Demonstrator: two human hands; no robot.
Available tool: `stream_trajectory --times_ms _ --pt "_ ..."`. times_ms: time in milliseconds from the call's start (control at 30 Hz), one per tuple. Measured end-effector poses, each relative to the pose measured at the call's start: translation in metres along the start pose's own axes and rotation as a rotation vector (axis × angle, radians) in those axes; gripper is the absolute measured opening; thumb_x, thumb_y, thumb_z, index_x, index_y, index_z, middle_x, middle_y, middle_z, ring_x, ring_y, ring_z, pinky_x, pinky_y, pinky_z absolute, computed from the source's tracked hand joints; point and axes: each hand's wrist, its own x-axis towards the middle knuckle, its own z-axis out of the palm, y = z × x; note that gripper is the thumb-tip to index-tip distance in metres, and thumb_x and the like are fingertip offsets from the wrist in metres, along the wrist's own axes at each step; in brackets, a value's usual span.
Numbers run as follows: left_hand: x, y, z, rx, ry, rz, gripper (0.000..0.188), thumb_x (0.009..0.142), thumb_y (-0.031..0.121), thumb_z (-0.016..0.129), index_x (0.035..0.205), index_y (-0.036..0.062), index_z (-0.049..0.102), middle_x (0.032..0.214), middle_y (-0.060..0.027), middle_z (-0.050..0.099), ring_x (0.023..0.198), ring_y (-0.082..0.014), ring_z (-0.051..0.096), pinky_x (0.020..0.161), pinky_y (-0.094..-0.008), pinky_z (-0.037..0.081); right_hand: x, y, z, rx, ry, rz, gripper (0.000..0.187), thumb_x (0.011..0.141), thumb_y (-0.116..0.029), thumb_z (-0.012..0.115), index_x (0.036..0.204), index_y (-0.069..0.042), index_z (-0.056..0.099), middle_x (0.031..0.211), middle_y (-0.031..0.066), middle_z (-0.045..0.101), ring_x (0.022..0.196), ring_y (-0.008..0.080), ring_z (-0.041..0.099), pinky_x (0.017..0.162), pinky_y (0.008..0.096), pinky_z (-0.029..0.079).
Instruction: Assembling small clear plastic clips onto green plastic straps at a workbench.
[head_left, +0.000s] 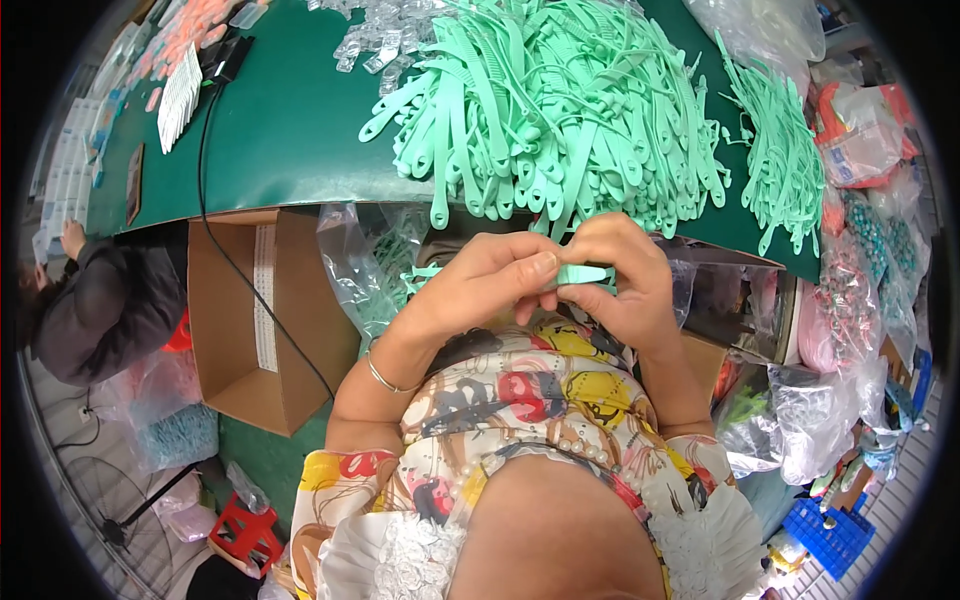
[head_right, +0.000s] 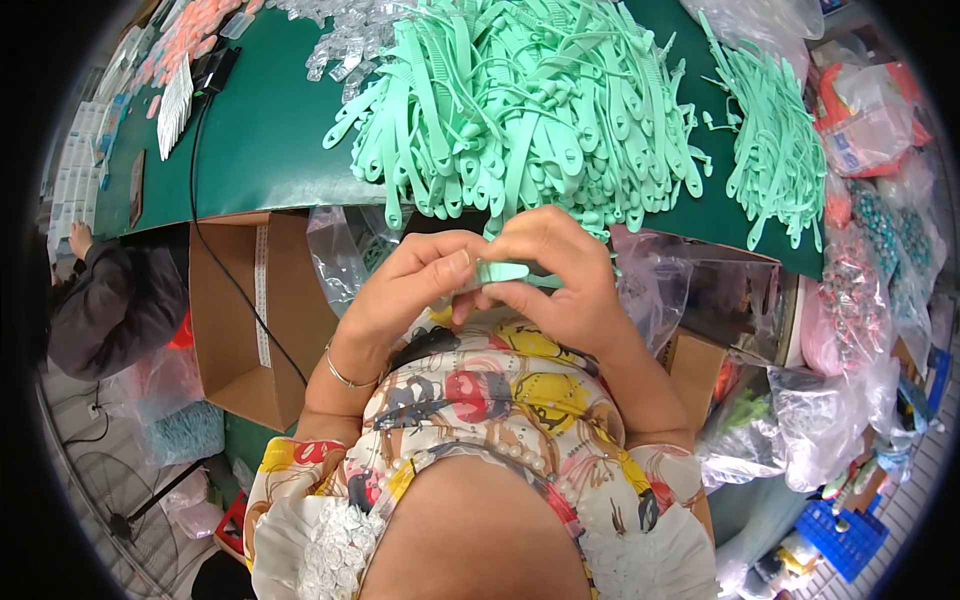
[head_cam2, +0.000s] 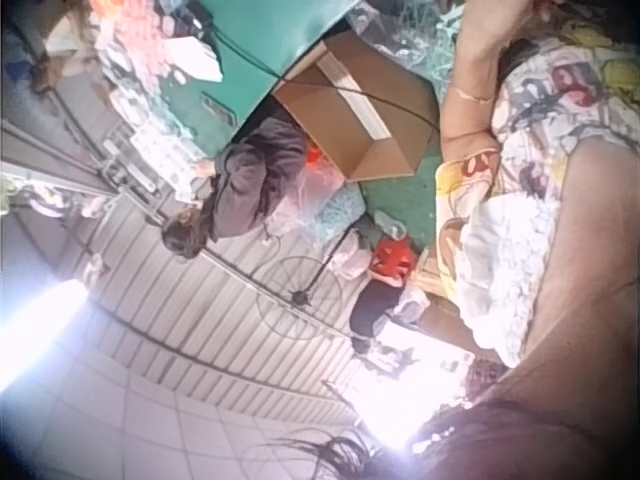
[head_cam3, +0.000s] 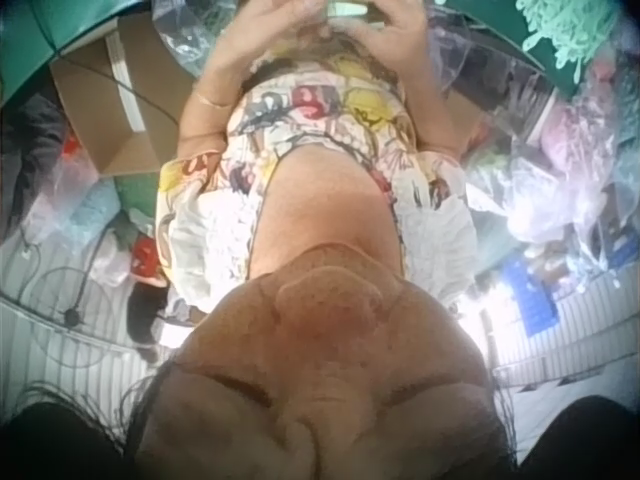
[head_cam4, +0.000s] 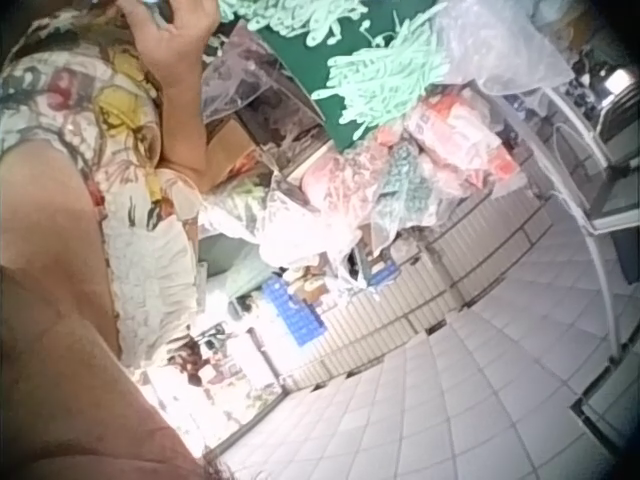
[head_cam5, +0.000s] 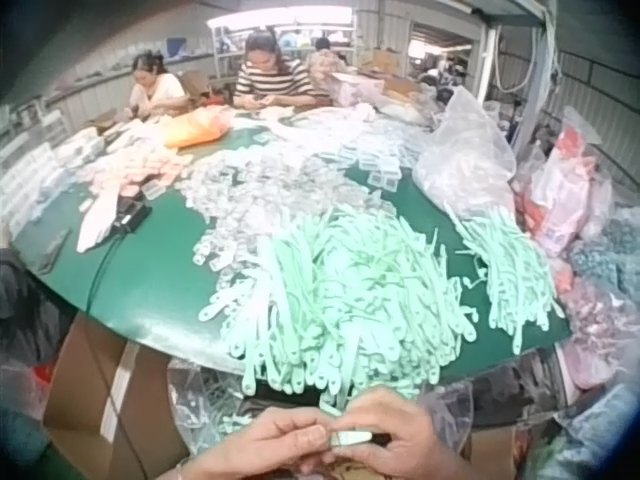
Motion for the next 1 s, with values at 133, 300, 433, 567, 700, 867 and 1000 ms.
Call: stream_trajectory --times_ms 133,300,433,567,700,867,1000 --pt "-0.001 -0.001 -0.005 0.138 -0.040 -0.050 0.028 0.088 0.028 0.050 0.084 0.0012 0.054 0.068 0.0008 0.051 0.058 -0.0043 0.043 0.049 -0.0185 0.034 -0.004 0.001 0.001 0.233 0.015 0.213 0.022 0.066 -0.004 0.069 0.086 -0.003 0.059 0.079 0.0081 0.057 0.073 0.0185 0.054 0.066 0.0276 0.043" --pt "-0.003 0.008 0.001 0.217 0.007 -0.044 0.029 0.088 0.027 0.049 0.089 -0.0014 0.055 0.072 0.0000 0.052 0.067 -0.0054 0.045 0.057 -0.0204 0.037 -0.002 -0.005 -0.005 0.161 -0.027 0.262 0.021 0.067 -0.004 0.068 0.085 -0.002 0.059 0.076 0.0061 0.058 0.066 0.0158 0.054 0.059 0.0252 0.043" --pt "-0.002 0.008 0.003 0.193 -0.008 0.013 0.028 0.088 0.026 0.049 0.088 -0.0008 0.056 0.072 0.0003 0.052 0.066 -0.0049 0.044 0.056 -0.0197 0.036 -0.008 -0.002 -0.003 0.169 0.011 0.260 0.021 0.067 -0.004 0.068 0.085 -0.002 0.059 0.075 0.0056 0.058 0.063 0.0146 0.053 0.056 0.0245 0.041" --pt "-0.003 0.006 0.002 0.092 -0.021 -0.005 0.027 0.088 0.026 0.049 0.087 -0.0002 0.056 0.071 0.0007 0.051 0.064 -0.0041 0.042 0.055 -0.0186 0.034 -0.015 0.007 0.006 0.386 0.124 0.300 0.021 0.068 -0.005 0.068 0.086 -0.002 0.058 0.074 0.0064 0.057 0.064 0.0139 0.054 0.055 0.0243 0.041" --pt "-0.003 0.007 -0.001 0.135 -0.018 -0.038 0.028 0.088 0.027 0.049 0.085 -0.0001 0.056 0.070 0.0008 0.051 0.064 -0.0044 0.042 0.056 -0.0189 0.035 -0.010 0.008 -0.002 0.253 0.039 0.213 0.022 0.068 -0.006 0.068 0.087 -0.001 0.057 0.074 0.0067 0.057 0.064 0.0141 0.054 0.057 0.0240 0.042" --pt "-0.001 0.009 -0.003 0.229 -0.039 -0.010 0.030 0.089 0.028 0.048 0.084 -0.0006 0.055 0.072 0.0002 0.051 0.065 -0.0056 0.043 0.057 -0.0194 0.036 -0.010 0.004 -0.010 0.200 -0.009 0.251 0.023 0.067 -0.006 0.069 0.087 -0.001 0.058 0.075 0.0068 0.058 0.064 0.0144 0.055 0.058 0.0243 0.043" --pt "0.003 0.005 -0.004 0.134 -0.122 0.034 0.028 0.089 0.026 0.047 0.085 -0.0010 0.055 0.074 -0.0001 0.052 0.067 -0.0056 0.043 0.058 -0.0190 0.036 -0.016 0.006 -0.011 0.301 0.002 0.320 0.025 0.066 -0.006 0.070 0.088 -0.001 0.059 0.079 0.0066 0.060 0.067 0.0127 0.056 0.059 0.0235 0.043"
